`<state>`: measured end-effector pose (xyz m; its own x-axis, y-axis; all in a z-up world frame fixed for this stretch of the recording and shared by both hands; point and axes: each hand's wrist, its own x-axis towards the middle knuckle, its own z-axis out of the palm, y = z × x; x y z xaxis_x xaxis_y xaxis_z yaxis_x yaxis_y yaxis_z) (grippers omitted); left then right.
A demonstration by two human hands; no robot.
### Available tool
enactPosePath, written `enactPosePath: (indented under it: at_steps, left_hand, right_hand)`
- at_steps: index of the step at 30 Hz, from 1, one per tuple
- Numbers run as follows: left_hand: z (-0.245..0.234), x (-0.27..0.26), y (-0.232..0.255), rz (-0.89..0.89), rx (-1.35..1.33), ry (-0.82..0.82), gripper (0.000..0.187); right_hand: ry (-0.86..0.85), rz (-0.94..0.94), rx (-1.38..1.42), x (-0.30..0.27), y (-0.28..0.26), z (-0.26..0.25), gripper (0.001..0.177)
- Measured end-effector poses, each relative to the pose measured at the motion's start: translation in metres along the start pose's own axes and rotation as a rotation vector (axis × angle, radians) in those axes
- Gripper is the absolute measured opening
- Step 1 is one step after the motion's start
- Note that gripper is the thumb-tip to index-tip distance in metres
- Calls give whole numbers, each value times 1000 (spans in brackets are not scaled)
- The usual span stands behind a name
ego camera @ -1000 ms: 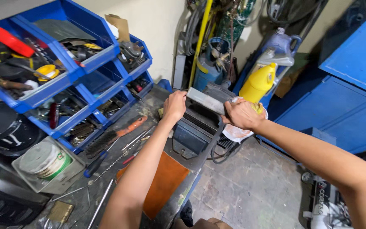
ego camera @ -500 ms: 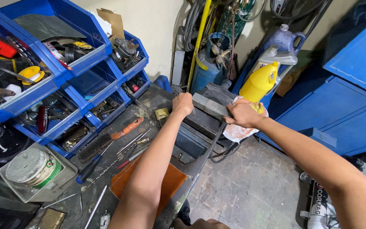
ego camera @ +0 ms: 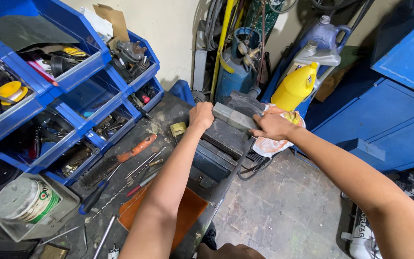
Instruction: The person retrieves washers, steel wool, and metal rods from storage bins and arranges the hardware components on a cloth on the workbench.
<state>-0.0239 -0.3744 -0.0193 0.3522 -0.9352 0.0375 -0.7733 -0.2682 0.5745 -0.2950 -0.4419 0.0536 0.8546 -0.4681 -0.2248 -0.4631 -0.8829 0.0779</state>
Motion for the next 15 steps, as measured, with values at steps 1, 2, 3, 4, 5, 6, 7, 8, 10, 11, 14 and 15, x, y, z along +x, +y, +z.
enactPosePath:
  at_steps: [1,2,3,4,5,6,7,8,10,11,14,15]
  left_hand:
    - [-1,-2,-1,22,5,15,23]
    - [-3,-5,-3,39,10,31,22]
    - [-4,-10,-5,32,12,33,22]
    - [-6,-16,-6,61,-29,116,19]
    - [-8,-23,-8,90,-69,199,19]
    - [-11,-30,-11,84,-66,207,19]
    - [-14,-40,-14,71,-75,246,20]
    - [-19,-49,-16,55,-84,286,20]
    - [-29,-65,-25,32,-103,314,21]
    - [-33,-73,-31,17,-127,333,21]
    - [-48,-94,-46,-40,-148,403,22]
    - [-55,-101,-51,-70,-134,435,22]
  right_hand:
    - [1,-4,0,0,-1,-2,61]
    - [17,8,0,-1,-1,-3,63]
    - [34,20,0,-1,-1,-5,66]
    - [34,10,1,0,-2,-7,66]
    - [91,66,40,-1,-2,-10,69]
    - [153,121,77,0,-2,-14,71]
    - [157,111,75,2,-2,-19,71]
    - [218,135,134,4,-2,-26,69]
    - [276,140,194,14,-8,-36,66]
    - [349,114,273,21,-14,-40,60]
    - [448,4,382,52,-44,-57,47]
    - [474,-36,411,61,-57,-62,40]
